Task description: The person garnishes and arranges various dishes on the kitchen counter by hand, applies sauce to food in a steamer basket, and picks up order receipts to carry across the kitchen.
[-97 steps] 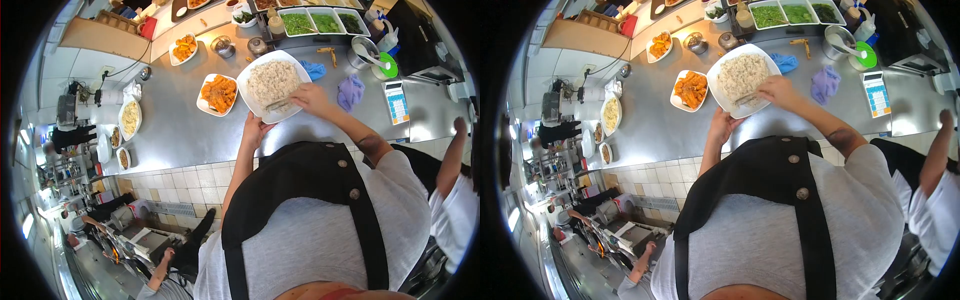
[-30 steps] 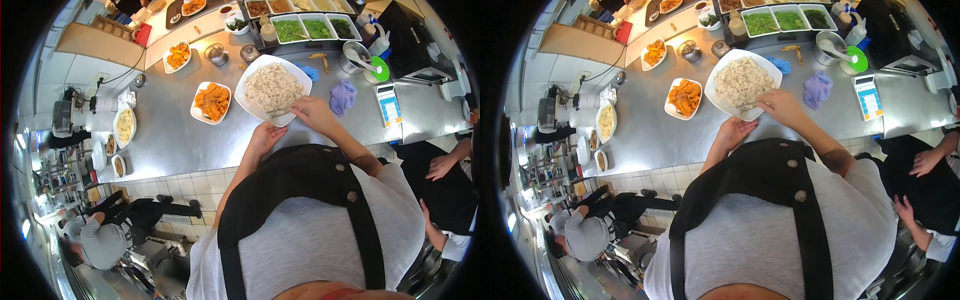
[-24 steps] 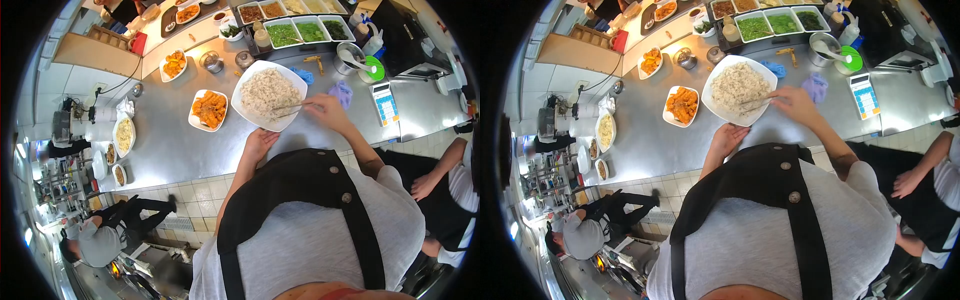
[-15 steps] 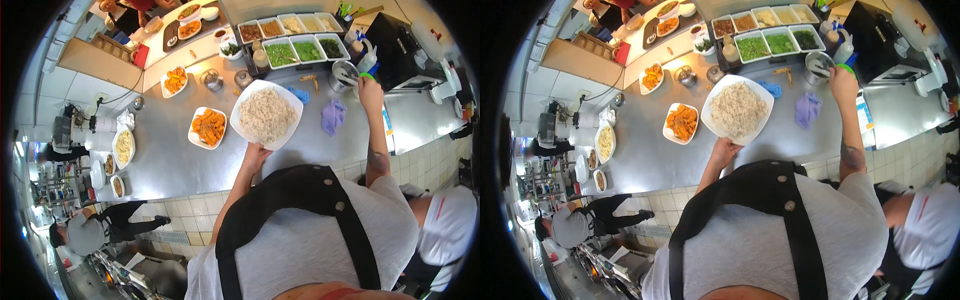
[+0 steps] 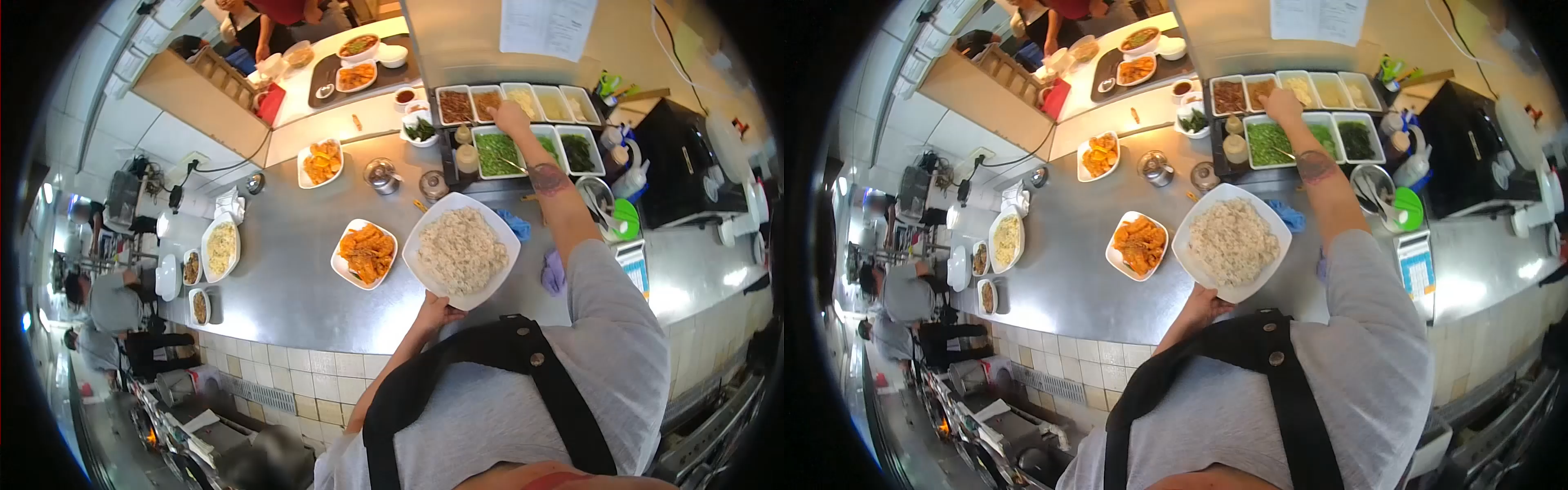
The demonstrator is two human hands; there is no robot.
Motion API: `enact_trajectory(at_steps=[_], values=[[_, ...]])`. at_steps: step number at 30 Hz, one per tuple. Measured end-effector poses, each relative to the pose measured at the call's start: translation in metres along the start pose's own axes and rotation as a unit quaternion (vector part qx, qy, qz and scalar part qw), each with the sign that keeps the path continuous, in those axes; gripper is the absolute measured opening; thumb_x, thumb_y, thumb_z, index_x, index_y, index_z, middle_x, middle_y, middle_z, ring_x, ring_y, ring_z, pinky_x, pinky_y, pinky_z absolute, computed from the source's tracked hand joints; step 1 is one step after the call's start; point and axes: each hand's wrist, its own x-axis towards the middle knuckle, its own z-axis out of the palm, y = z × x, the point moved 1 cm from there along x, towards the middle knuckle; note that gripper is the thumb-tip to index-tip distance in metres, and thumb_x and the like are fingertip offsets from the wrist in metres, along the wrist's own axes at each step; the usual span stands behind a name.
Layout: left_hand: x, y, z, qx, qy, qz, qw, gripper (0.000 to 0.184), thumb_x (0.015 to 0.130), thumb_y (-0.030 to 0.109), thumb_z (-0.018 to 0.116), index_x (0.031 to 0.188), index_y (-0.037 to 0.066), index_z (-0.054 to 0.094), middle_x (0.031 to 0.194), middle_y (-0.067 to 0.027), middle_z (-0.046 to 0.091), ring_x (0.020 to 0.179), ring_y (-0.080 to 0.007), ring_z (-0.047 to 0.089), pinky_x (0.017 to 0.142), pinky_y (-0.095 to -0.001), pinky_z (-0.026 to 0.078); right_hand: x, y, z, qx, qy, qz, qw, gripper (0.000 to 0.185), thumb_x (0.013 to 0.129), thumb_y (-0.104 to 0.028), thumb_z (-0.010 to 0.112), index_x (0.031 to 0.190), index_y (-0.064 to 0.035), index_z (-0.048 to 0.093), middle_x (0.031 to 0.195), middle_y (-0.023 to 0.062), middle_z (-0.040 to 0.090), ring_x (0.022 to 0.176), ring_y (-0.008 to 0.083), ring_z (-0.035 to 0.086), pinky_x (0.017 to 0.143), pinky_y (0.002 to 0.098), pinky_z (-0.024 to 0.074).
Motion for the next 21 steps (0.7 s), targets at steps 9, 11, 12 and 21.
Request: enact_trajectory(at_steps=[9,11,12,21], values=[[0.000,-0.009,0.003,-0.037,0.049,0.014,0.998,0.045,0.092,0.011,0.032,0.133,0.015,0.014,0.110,-0.0179,0.055,0.082,-0.0261,0.063,0.067,-0.0351,0.055,0.075,0.011,0.004,-0.103,-0.145,0.013,0.984,0.026,0.073,-0.021,0.057,0.094,-0.0101,0.068,0.098,0.0148,0.065,0.095,0.0316,0.062,0.082,0.0443,0.0488],[0.000,-0.008,0.003,-0.038,0.049,0.014,0.998,0.044,0.091,0.010,0.030,0.132,0.012,0.014,0.107,-0.0189,0.056,0.081,-0.0268,0.064,0.067,-0.0355,0.056,0.065,0.016,-0.015,-0.167,-0.047,-0.053,0.983,0.019,0.076,-0.017,0.055,0.083,-0.0071,0.069,0.089,0.0167,0.066,0.086,0.0318,0.065,0.074,0.0427,0.0515],[-0.005,-0.002,0.008,-0.043,0.052,0.012,0.998,0.044,0.091,0.010,0.030,0.132,0.012,0.015,0.108,-0.0189,0.055,0.082,-0.0268,0.064,0.067,-0.0356,0.056,0.055,0.013,-0.024,-0.165,0.020,-0.071,0.984,0.018,0.076,-0.016,0.054,0.080,-0.0065,0.069,0.087,0.0168,0.066,0.083,0.0317,0.065,0.071,0.0419,0.0522],[-0.001,0.005,0.015,-0.050,0.049,0.014,0.997,0.045,0.092,0.008,0.031,0.134,0.015,0.017,0.117,-0.0173,0.052,0.089,-0.0270,0.062,0.074,-0.0381,0.054,0.011,0.030,0.007,-0.120,0.076,-0.114,0.983,0.023,0.082,-0.019,0.049,0.085,-0.0023,0.064,0.082,0.0222,0.064,0.077,0.0371,0.063,0.069,0.0457,0.0510]])
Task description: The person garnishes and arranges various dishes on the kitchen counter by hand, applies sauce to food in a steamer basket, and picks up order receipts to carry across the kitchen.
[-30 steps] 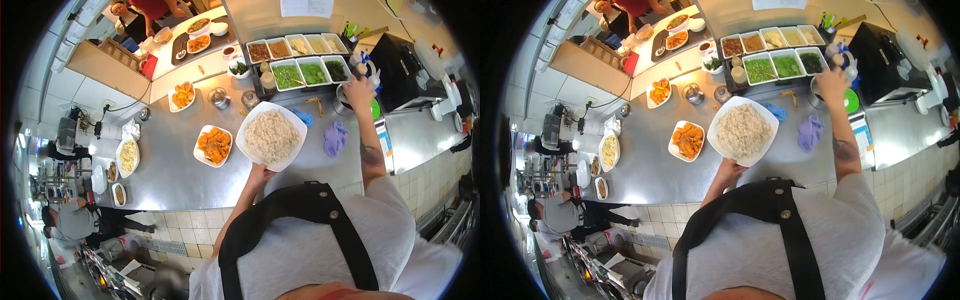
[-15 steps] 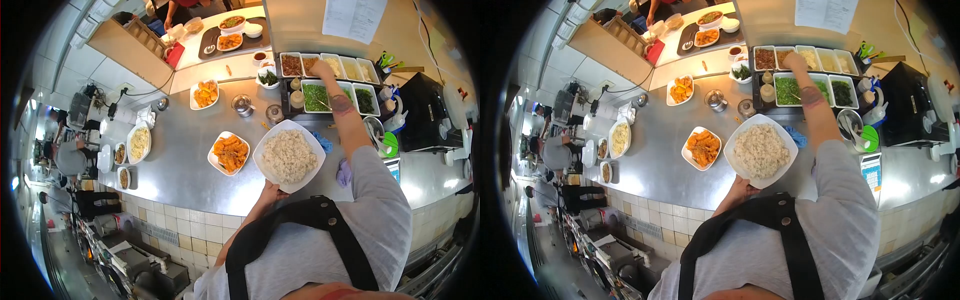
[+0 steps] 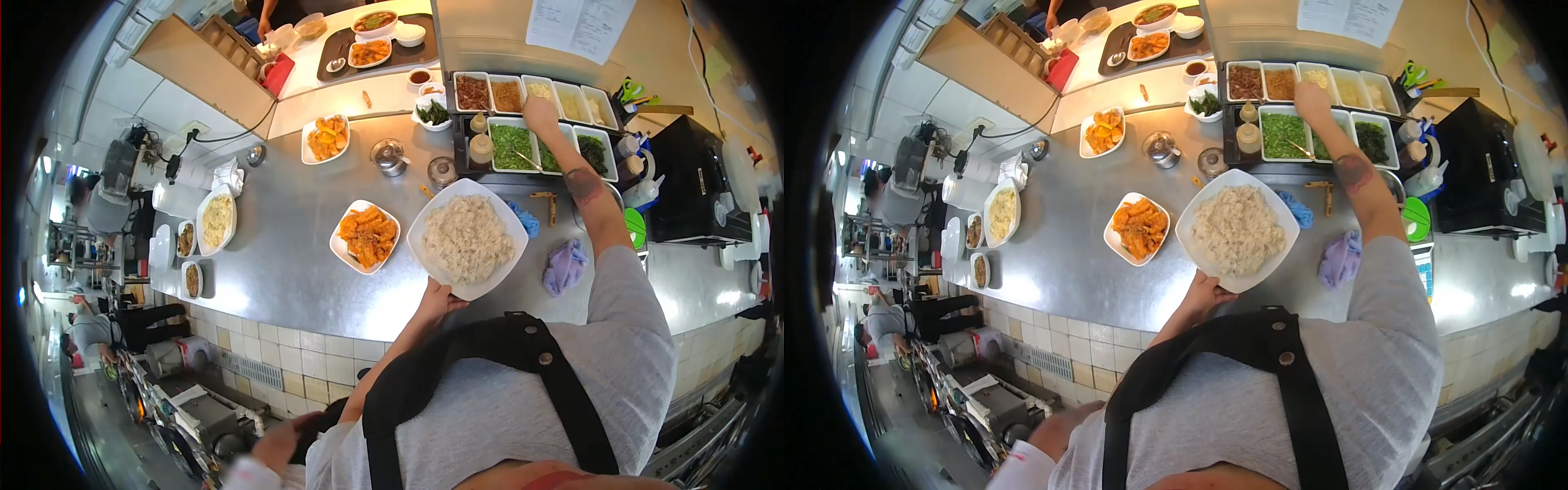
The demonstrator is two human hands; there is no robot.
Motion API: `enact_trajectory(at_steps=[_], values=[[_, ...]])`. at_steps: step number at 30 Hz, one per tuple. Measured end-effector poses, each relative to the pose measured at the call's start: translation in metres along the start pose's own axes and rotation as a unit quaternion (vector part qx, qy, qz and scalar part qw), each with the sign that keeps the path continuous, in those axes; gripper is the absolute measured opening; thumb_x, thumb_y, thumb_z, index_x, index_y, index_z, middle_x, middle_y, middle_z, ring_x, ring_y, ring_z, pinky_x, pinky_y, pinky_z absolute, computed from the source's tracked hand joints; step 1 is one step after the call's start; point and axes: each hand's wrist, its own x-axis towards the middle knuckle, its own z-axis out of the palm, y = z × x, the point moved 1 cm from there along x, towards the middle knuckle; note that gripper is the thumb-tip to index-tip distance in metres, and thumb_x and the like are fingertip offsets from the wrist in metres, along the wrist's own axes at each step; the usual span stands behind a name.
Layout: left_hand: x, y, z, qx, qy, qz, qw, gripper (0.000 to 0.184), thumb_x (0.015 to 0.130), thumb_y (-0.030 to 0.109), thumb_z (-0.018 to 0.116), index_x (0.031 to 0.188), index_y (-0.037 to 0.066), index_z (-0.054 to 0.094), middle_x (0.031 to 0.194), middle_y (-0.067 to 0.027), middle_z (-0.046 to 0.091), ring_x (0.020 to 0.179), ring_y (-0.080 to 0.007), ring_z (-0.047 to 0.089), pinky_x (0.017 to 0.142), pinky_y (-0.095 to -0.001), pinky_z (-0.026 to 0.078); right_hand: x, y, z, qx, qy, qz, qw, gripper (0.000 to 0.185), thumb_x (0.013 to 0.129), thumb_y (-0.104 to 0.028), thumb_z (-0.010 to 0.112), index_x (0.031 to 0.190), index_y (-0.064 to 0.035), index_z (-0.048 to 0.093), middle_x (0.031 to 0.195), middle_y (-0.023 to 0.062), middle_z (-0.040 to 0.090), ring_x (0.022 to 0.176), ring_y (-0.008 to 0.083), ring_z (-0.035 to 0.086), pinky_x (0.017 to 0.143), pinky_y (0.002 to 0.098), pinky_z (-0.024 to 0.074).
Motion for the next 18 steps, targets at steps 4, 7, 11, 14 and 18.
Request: enact_trajectory(at_steps=[4,7,11,14,18], values=[[0.008,0.002,0.013,-0.026,0.000,0.007,1.000,0.045,0.092,0.007,0.031,0.134,0.017,0.019,0.117,-0.0168,0.051,0.092,-0.0270,0.061,0.078,-0.0385,0.053,-0.001,0.010,0.020,0.096,-0.006,0.079,0.992,0.029,0.082,-0.027,0.049,0.083,-0.0022,0.066,0.082,0.0232,0.063,0.078,0.0393,0.062,0.072,0.0470,0.0493],[0.008,0.001,0.022,-0.021,0.012,0.013,1.000,0.046,0.091,0.005,0.030,0.135,0.016,0.018,0.118,-0.0173,0.051,0.094,-0.0275,0.061,0.080,-0.0396,0.052,0.006,0.024,0.023,0.111,-0.010,0.104,0.988,0.033,0.081,-0.030,0.049,0.081,-0.0026,0.067,0.080,0.0230,0.063,0.078,0.0395,0.062,0.073,0.0468,0.0486],[0.010,0.000,0.021,-0.019,-0.002,0.031,0.999,0.040,0.092,0.008,0.030,0.129,0.011,0.018,0.118,-0.0187,0.049,0.091,-0.0267,0.061,0.075,-0.0393,0.054,0.009,0.036,0.016,0.165,0.024,0.101,0.981,0.035,0.080,-0.033,0.049,0.081,-0.0030,0.067,0.075,0.0227,0.063,0.075,0.0391,0.062,0.069,0.0455,0.0480],[0.011,0.000,0.020,-0.012,-0.004,0.027,1.000,0.041,0.091,0.006,0.029,0.130,0.011,0.017,0.118,-0.0189,0.049,0.091,-0.0273,0.061,0.073,-0.0391,0.055,0.007,0.046,0.002,0.199,0.046,0.076,0.976,0.034,0.080,-0.033,0.050,0.082,-0.0036,0.068,0.074,0.0227,0.062,0.073,0.0391,0.061,0.066,0.0451,0.0468],[0.010,0.001,0.021,-0.014,-0.012,0.040,0.999,0.046,0.089,0.003,0.028,0.132,0.011,0.017,0.116,-0.0193,0.051,0.089,-0.0285,0.062,0.073,-0.0393,0.055,-0.037,0.037,-0.051,0.291,0.049,0.018,0.955,0.032,0.084,-0.030,0.052,0.082,-0.0007,0.065,0.065,0.0157,0.060,0.061,0.0237,0.058,0.060,0.0349,0.0438]])
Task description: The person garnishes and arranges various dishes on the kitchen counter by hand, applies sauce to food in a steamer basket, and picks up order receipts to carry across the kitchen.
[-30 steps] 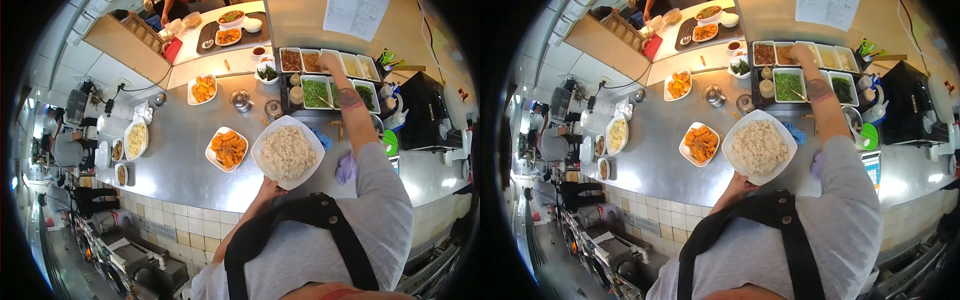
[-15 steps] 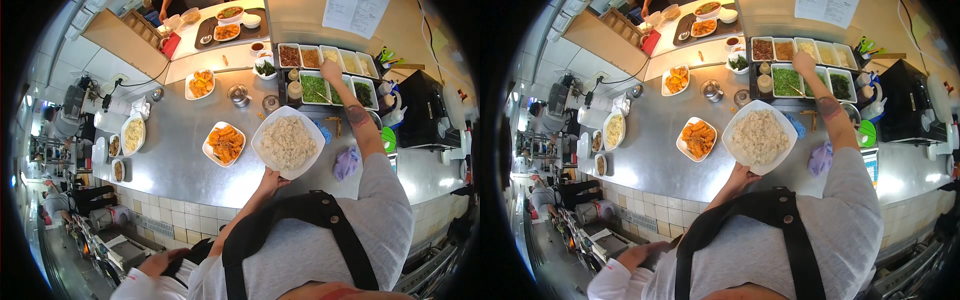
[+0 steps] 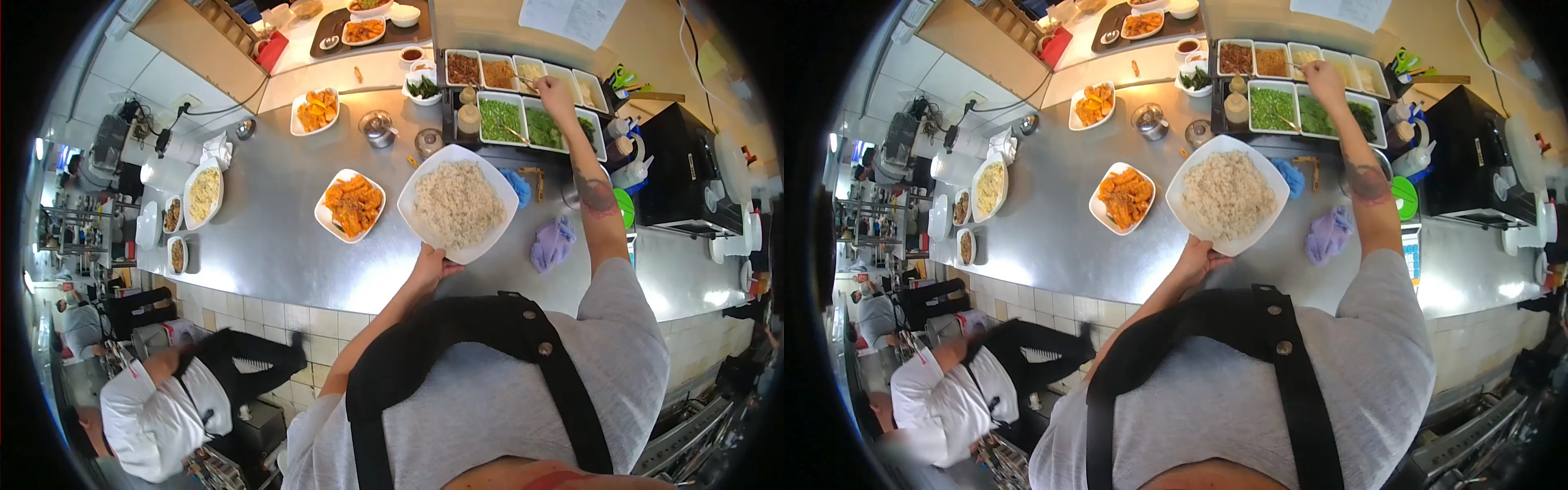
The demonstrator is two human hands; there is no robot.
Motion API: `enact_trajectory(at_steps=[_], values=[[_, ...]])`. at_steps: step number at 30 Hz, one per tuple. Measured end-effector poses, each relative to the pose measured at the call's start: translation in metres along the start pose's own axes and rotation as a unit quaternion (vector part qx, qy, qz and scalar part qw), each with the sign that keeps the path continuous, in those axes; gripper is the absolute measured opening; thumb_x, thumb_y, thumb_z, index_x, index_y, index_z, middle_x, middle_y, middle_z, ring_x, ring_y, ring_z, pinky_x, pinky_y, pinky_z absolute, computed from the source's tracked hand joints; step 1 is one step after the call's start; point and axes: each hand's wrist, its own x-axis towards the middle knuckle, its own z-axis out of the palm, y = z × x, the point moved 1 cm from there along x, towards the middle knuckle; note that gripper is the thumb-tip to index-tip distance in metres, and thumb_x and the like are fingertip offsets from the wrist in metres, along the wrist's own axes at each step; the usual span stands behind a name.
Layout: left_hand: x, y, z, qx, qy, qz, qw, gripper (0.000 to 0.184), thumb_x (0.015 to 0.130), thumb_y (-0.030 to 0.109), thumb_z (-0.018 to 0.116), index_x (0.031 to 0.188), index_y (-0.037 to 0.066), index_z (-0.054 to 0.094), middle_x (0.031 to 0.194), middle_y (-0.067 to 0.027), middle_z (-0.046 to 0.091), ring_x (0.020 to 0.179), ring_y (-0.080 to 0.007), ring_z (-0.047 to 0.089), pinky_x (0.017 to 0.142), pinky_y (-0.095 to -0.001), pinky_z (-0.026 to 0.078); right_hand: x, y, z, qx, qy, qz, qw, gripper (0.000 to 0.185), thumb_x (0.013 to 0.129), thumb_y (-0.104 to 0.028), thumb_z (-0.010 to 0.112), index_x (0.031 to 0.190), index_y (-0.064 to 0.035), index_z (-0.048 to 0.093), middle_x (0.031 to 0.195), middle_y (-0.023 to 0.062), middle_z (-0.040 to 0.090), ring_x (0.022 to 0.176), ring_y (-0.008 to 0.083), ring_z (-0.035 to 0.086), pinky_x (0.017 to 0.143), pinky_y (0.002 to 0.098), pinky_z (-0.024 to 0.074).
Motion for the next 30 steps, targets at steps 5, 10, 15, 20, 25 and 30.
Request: enact_trajectory(at_steps=[5,10,15,20,25,30], values=[[0.000,0.002,0.001,0.010,-0.007,-0.006,1.000,0.048,0.089,0.002,0.030,0.135,0.011,0.020,0.116,-0.0196,0.052,0.090,-0.0290,0.063,0.077,-0.0406,0.054,-0.103,-0.044,-0.023,0.116,-0.134,0.013,0.984,0.029,0.084,-0.026,0.055,0.083,0.0015,0.064,0.070,0.0132,0.063,0.067,0.0187,0.061,0.065,0.0321,0.0450],[-0.007,0.009,0.005,0.021,-0.007,-0.014,1.000,0.048,0.090,0.003,0.031,0.134,0.011,0.017,0.115,-0.0207,0.053,0.091,-0.0298,0.062,0.079,-0.0407,0.054,-0.163,-0.093,-0.043,0.123,-0.125,-0.052,0.983,0.023,0.085,-0.021,0.057,0.084,0.0019,0.063,0.071,0.0135,0.064,0.067,0.0190,0.060,0.064,0.0304,0.0453],[-0.003,0.003,0.001,0.006,-0.020,-0.009,1.000,0.047,0.090,0.004,0.032,0.134,0.011,0.018,0.118,-0.0217,0.050,0.092,-0.0308,0.062,0.079,-0.0414,0.053,-0.182,-0.114,-0.048,0.095,-0.060,-0.075,0.991,0.020,0.085,-0.020,0.057,0.082,-0.0003,0.062,0.066,0.0163,0.060,0.056,0.0281,0.059,0.054,0.0335,0.0456],[0.003,0.002,-0.008,0.042,0.008,0.026,0.999,0.054,0.084,0.004,0.037,0.132,0.013,0.014,0.117,-0.0210,0.049,0.091,-0.0318,0.061,0.078,-0.0450,0.052,-0.201,-0.121,-0.035,0.060,0.033,-0.207,0.976,0.008,0.082,-0.011,0.061,0.081,-0.0025,0.060,0.068,0.0097,0.059,0.058,0.0203,0.057,0.054,0.0317,0.0459],[-0.004,0.025,-0.013,-0.027,-0.008,0.027,0.999,0.066,0.076,0.001,0.042,0.135,0.012,0.016,0.128,-0.0197,0.040,0.103,-0.0362,0.056,0.087,-0.0498,0.048,-0.236,-0.092,-0.007,-0.010,0.029,-0.377,0.926,0.009,0.075,-0.013,0.067,0.079,-0.0095,0.060,0.070,0.0067,0.057,0.063,0.0233,0.057,0.055,0.0354,0.0461],[0.007,0.034,-0.018,-0.075,-0.065,0.028,0.995,0.072,0.069,-0.003,0.041,0.135,0.009,0.017,0.129,-0.0196,0.040,0.111,-0.0385,0.051,0.090,-0.0519,0.047,-0.225,-0.101,-0.005,0.069,0.040,-0.320,0.944,0.008,0.079,-0.011,0.064,0.078,-0.0055,0.058,0.067,0.0087,0.058,0.058,0.0232,0.056,0.052,0.0349,0.0447]])
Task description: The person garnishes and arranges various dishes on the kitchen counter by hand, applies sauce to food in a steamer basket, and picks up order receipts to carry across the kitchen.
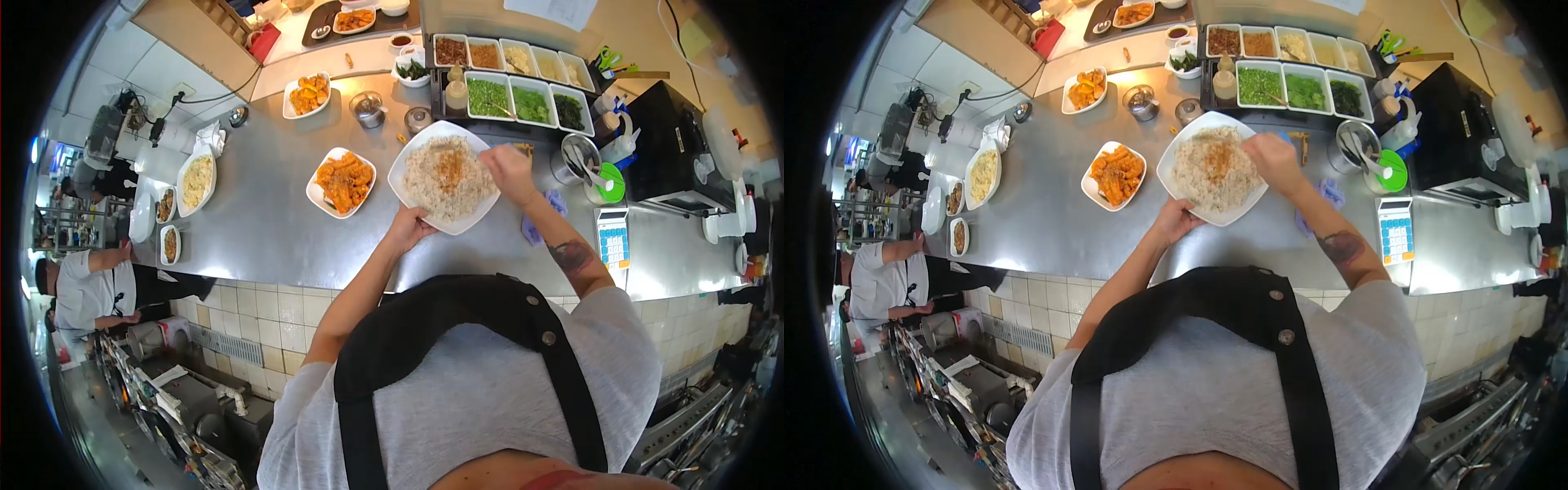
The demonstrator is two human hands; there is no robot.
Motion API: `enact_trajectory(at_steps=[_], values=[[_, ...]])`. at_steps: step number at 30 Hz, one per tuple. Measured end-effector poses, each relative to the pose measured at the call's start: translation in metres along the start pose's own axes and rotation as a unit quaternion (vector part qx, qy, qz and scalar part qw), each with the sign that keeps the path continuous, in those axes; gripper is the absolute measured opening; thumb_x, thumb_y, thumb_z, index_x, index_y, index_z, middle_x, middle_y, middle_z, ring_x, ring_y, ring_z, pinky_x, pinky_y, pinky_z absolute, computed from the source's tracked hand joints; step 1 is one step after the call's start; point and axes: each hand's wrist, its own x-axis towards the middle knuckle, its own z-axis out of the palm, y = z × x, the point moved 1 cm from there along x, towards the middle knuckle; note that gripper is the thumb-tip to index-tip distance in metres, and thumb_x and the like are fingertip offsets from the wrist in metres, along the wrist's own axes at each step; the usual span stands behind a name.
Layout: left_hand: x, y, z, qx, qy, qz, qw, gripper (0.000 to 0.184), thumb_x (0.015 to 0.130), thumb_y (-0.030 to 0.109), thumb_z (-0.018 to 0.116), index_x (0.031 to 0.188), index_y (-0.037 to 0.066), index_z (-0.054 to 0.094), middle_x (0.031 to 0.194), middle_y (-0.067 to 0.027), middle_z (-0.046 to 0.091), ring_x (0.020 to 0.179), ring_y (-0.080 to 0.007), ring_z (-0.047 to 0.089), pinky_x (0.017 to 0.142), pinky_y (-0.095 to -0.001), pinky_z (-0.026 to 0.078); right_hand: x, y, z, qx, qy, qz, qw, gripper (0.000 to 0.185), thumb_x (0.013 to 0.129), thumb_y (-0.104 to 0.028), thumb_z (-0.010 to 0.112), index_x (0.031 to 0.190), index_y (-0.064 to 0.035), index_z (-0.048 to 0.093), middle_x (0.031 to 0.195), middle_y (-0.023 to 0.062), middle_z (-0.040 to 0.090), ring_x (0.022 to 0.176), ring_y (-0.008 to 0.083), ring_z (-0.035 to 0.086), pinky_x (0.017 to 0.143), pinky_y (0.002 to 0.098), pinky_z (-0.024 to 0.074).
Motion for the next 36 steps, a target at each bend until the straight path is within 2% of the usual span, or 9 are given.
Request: enact_trajectory(at_steps=[4,11,13,14,17,22,28,31,36], values=[[-0.003,-0.003,0.007,0.008,-0.012,0.030,0.999,0.073,0.067,-0.006,0.040,0.135,0.005,0.019,0.129,-0.0202,0.041,0.111,-0.0385,0.051,0.086,-0.0524,0.049,0.060,0.038,-0.016,0.026,0.152,0.269,0.951,0.015,0.085,-0.014,0.057,0.079,-0.0006,0.057,0.064,0.0144,0.059,0.053,0.0250,0.057,0.052,0.0332,0.0444],[-0.061,0.003,0.016,-0.043,-0.017,0.024,0.999,0.074,0.069,-0.004,0.043,0.136,0.006,0.016,0.129,-0.0198,0.041,0.110,-0.0355,0.053,0.083,-0.0496,0.052,0.105,0.240,0.047,-0.214,0.054,0.264,0.939,0.035,0.091,-0.027,0.042,0.080,0.0013,0.060,0.077,0.0267,0.060,0.072,0.0433,0.059,0.065,0.0505,0.0467],[-0.085,0.013,0.011,-0.060,-0.025,0.027,0.998,0.073,0.070,-0.002,0.046,0.137,0.006,0.018,0.129,-0.0183,0.043,0.114,-0.0337,0.050,0.089,-0.0501,0.048,0.112,0.249,0.051,-0.220,-0.087,0.223,0.946,0.037,0.091,-0.031,0.043,0.092,0.0018,0.059,0.086,0.0282,0.060,0.083,0.0431,0.058,0.073,0.0498,0.0457],[-0.097,0.019,0.003,-0.079,-0.022,0.040,0.996,0.072,0.070,-0.001,0.047,0.137,0.006,0.020,0.129,-0.0180,0.043,0.114,-0.0332,0.050,0.090,-0.0500,0.047,0.111,0.253,0.051,-0.303,-0.040,0.221,0.926,0.039,0.091,-0.033,0.043,0.101,0.0014,0.057,0.095,0.0278,0.059,0.091,0.0425,0.056,0.078,0.0495,0.0439],[-0.140,0.047,-0.018,-0.125,-0.012,0.089,0.988,0.064,0.072,0.003,0.051,0.133,0.003,0.032,0.128,-0.0172,0.046,0.114,-0.0316,0.050,0.092,-0.0491,0.045,0.128,0.130,0.024,-0.347,0.189,0.129,0.910,0.041,0.092,-0.030,0.044,0.118,0.0007,0.050,0.106,0.0235,0.056,0.099,0.0385,0.052,0.082,0.0447,0.0419],[-0.190,0.133,-0.117,-0.075,0.081,0.172,0.979,0.058,0.072,0.003,0.050,0.128,-0.001,0.037,0.122,-0.0170,0.051,0.107,-0.0320,0.055,0.090,-0.0483,0.047,0.084,0.000,0.053,-0.050,0.229,0.124,0.964,0.026,0.092,-0.017,0.046,0.107,0.0015,0.056,0.084,0.0122,0.054,0.076,0.0224,0.049,0.067,0.0323,0.0403],[-0.199,0.234,-0.263,0.004,0.203,0.242,0.949,0.059,0.070,-0.004,0.043,0.127,0.003,0.032,0.118,-0.0181,0.051,0.102,-0.0312,0.058,0.076,-0.0413,0.056,-0.017,-0.056,0.185,0.291,-0.085,0.470,0.829,0.041,0.097,-0.035,0.034,0.115,-0.0042,0.055,0.072,0.0030,0.059,0.057,0.0073,0.054,0.050,0.0197,0.0432],[-0.197,0.268,-0.335,0.041,0.200,0.187,0.961,0.060,0.068,-0.004,0.041,0.127,0.003,0.032,0.116,-0.0168,0.052,0.100,-0.0311,0.058,0.073,-0.0429,0.056,-0.008,-0.088,0.221,0.373,-0.092,0.509,0.770,0.041,0.097,-0.035,0.035,0.115,-0.0046,0.055,0.065,0.0025,0.058,0.054,0.0082,0.055,0.048,0.0220,0.0450],[-0.154,0.301,-0.433,0.046,0.091,0.033,0.994,0.053,0.067,0.001,0.046,0.120,0.003,0.041,0.111,-0.0155,0.058,0.090,-0.0297,0.063,0.074,-0.0457,0.055,-0.012,-0.088,0.253,0.238,-0.128,0.487,0.830,0.038,0.096,-0.023,0.035,0.082,-0.0008,0.063,0.058,0.0041,0.058,0.045,0.0108,0.055,0.042,0.0241,0.0466]])
